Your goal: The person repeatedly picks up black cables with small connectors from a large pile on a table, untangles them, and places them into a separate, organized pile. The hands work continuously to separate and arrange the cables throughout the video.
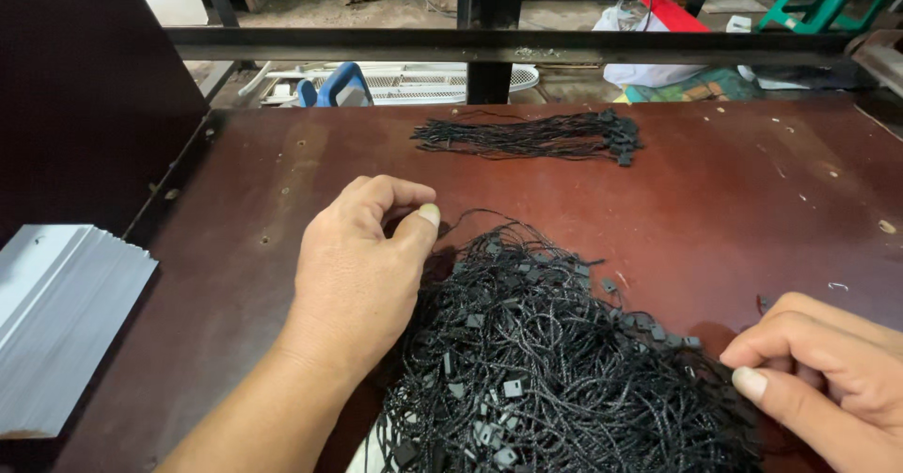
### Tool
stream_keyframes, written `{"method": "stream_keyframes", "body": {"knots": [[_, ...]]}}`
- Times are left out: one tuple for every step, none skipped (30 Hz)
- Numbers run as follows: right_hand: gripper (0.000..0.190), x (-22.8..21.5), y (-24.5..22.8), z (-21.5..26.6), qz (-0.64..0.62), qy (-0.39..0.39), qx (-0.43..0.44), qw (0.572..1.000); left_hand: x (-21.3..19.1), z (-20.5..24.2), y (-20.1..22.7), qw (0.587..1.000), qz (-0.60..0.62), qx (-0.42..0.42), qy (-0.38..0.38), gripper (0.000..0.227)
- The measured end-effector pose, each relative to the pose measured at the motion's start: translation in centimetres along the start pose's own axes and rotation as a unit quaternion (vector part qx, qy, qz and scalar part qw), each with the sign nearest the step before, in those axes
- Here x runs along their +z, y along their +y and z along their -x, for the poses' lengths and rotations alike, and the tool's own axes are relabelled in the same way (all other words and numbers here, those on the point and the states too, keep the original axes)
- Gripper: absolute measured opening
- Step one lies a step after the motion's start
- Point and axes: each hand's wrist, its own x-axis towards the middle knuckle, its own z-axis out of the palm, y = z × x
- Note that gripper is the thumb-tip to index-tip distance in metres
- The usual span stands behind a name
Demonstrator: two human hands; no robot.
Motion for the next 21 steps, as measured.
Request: {"method": "stream_keyframes", "body": {"knots": [[0.013,0.0,-0.3,0.0,-0.001,0.001,0.000,1.000,0.1,0.0,-0.1,1.000,-0.001,0.001,0.000,0.025],[0.017,0.0,-0.7,-0.2,-0.003,0.006,0.001,1.000,0.1,-0.1,-0.2,1.000,-0.008,0.010,0.004,0.025],[0.020,0.0,-1.0,-0.3,-0.005,0.010,0.001,1.000,0.1,-0.1,-0.3,1.000,-0.015,0.018,0.008,0.025],[0.020,0.1,-0.3,-0.2,-0.005,0.010,0.003,1.000,0.0,0.0,0.2,1.000,-0.016,0.018,0.007,0.025],[0.019,0.2,0.3,-0.1,-0.002,0.025,0.006,1.000,-0.2,0.1,0.5,1.000,-0.015,-0.005,-0.002,0.026],[0.019,0.3,0.9,0.0,0.001,0.037,0.009,0.999,-0.4,0.3,0.9,0.999,-0.014,-0.030,-0.010,0.027],[0.019,0.4,1.0,0.1,0.000,0.036,0.011,0.999,-0.3,0.3,0.6,0.999,-0.015,-0.031,-0.011,0.027],[0.020,0.5,1.0,0.2,-0.002,0.038,0.020,0.999,-0.2,0.2,0.5,1.000,-0.016,-0.017,-0.007,0.027],[0.020,0.6,1.1,0.2,-0.003,0.039,0.030,0.999,-0.1,0.1,0.2,1.000,-0.017,-0.002,-0.004,0.026],[0.020,0.6,1.2,0.2,-0.002,0.037,0.031,0.999,-0.2,0.0,0.3,1.000,-0.016,-0.005,-0.005,0.026],[0.020,0.7,1.3,0.2,-0.008,0.036,0.033,0.999,-0.3,0.0,0.3,1.000,-0.016,0.001,0.000,0.027],[0.020,0.9,1.5,0.4,-0.014,0.035,0.036,0.999,-0.3,0.0,0.3,1.000,-0.016,0.004,0.003,0.027],[0.020,0.9,1.8,0.6,-0.014,0.030,0.038,0.999,-0.2,0.2,0.4,1.000,-0.017,-0.001,0.000,0.027],[0.019,0.9,2.1,0.6,-0.018,0.026,0.052,0.998,-0.3,0.2,0.6,1.000,-0.011,-0.017,-0.005,0.027],[0.018,0.9,2.4,0.7,-0.022,0.022,0.066,0.997,-0.4,0.2,0.9,0.999,-0.005,-0.033,-0.011,0.027],[0.018,0.9,2.7,0.7,-0.022,0.022,0.067,0.997,-0.4,0.2,0.9,0.999,-0.005,-0.033,-0.012,0.027],[0.018,0.9,3.0,0.8,-0.017,0.018,0.058,0.998,-0.4,0.2,0.9,0.999,-0.009,-0.035,-0.011,0.027],[0.017,0.9,3.3,0.7,-0.012,0.015,0.047,0.999,-0.4,0.2,1.0,0.999,-0.012,-0.036,-0.010,0.027],[0.017,0.9,3.3,0.7,-0.013,0.015,0.047,0.999,-0.5,0.3,1.0,0.999,-0.013,-0.036,-0.009,0.027],[0.016,1.0,3.4,0.8,-0.014,0.019,0.049,0.999,-0.5,0.3,1.1,0.999,-0.014,-0.042,-0.014,0.027],[0.016,1.0,3.5,0.8,-0.016,0.023,0.051,0.998,-0.5,0.4,1.3,0.999,-0.016,-0.048,-0.018,0.027]]}}
